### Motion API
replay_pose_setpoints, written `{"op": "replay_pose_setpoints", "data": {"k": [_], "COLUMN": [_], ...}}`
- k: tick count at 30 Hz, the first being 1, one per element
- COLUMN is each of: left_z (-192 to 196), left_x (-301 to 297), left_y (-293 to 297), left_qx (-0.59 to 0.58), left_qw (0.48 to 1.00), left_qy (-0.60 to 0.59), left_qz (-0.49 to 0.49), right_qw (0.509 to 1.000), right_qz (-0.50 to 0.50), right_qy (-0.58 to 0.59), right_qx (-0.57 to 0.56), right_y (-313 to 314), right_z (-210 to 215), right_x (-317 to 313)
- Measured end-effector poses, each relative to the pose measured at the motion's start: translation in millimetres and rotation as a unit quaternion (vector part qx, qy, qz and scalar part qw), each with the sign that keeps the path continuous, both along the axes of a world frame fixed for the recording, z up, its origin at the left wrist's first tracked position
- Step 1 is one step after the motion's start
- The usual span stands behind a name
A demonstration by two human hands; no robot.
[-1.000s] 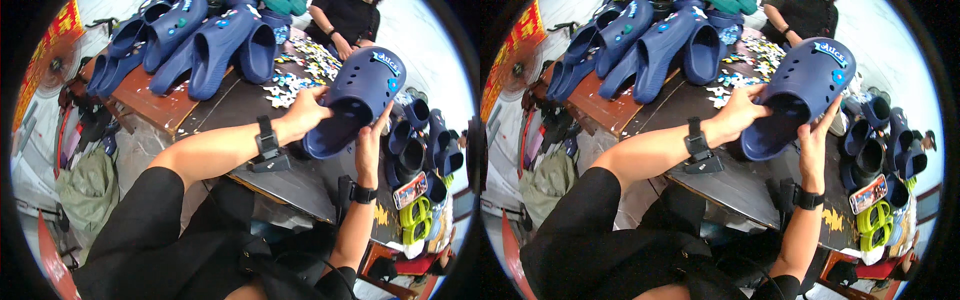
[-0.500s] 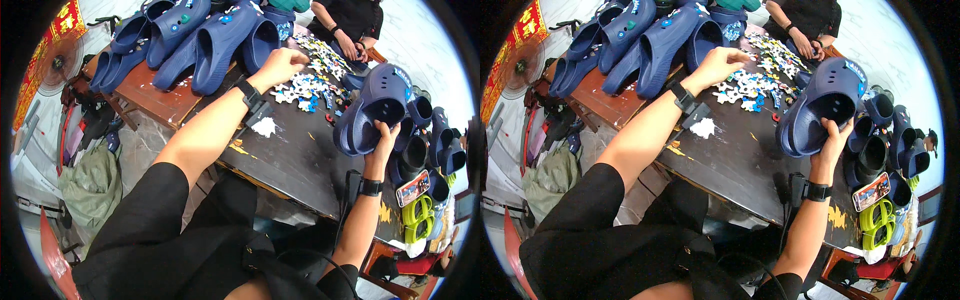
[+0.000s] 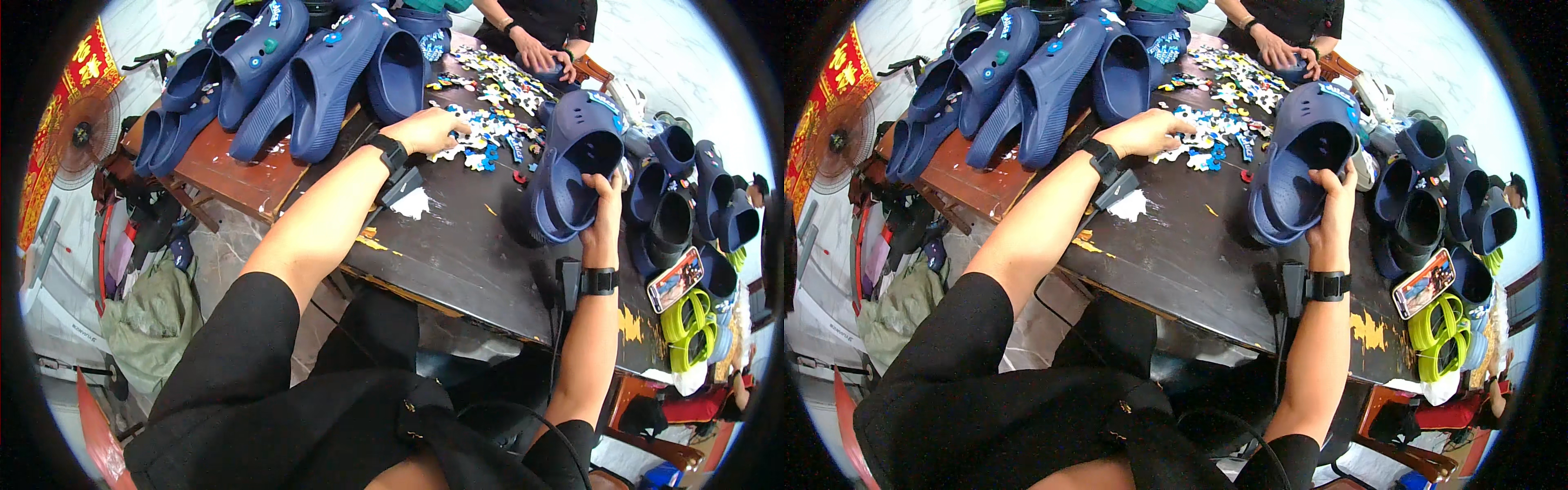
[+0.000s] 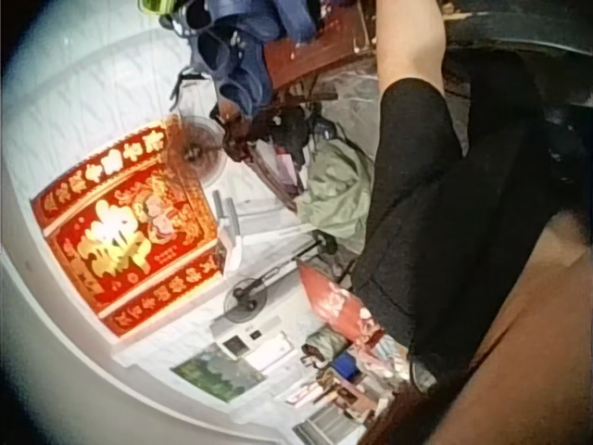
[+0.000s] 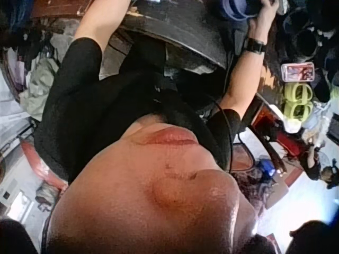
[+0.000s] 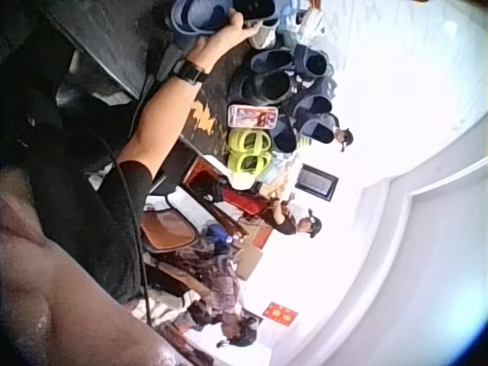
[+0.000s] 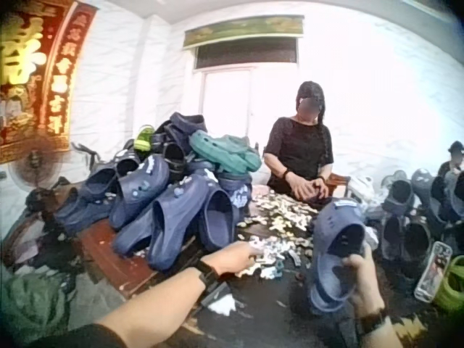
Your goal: Insert various decorative charms into the holes of plastic clogs.
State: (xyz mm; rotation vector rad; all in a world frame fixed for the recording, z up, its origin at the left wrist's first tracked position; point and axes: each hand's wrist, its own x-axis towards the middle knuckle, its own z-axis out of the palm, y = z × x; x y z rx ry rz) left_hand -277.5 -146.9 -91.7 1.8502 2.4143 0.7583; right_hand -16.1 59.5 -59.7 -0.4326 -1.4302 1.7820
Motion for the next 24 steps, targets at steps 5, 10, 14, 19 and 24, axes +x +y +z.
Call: {"op": "replay_pose_setpoints", "data": {"k": [5, 10, 14, 19, 24], "left_z": [4, 22, 29, 25, 32], "left_x": [-2, 18, 39, 49, 47], "left_y": [-4, 1, 19, 40, 46], "left_qx": [-0.006, 0.048, -0.011, -0.071, -0.113], "left_qw": [0.999, 0.998, 0.999, 0.983, 0.989], "left_qy": [0.041, 0.001, 0.017, 0.152, 0.081], "left_qz": [0.03, 0.032, -0.038, -0.078, -0.038], "right_qw": [1.0, 1.0, 1.0, 1.0, 0.999], "right_qz": [0.003, 0.005, -0.001, 0.01, 0.027], "right_qy": [-0.002, 0.015, 0.009, 0.004, 0.014], "right_qx": [0.013, 0.018, 0.008, 0.027, 0.033], "right_y": [-1, -5, -7, -15, -24], "right_z": [1, 2, 2, 5, 13], "right_x": [-1, -1, -3, -1, 0]}}
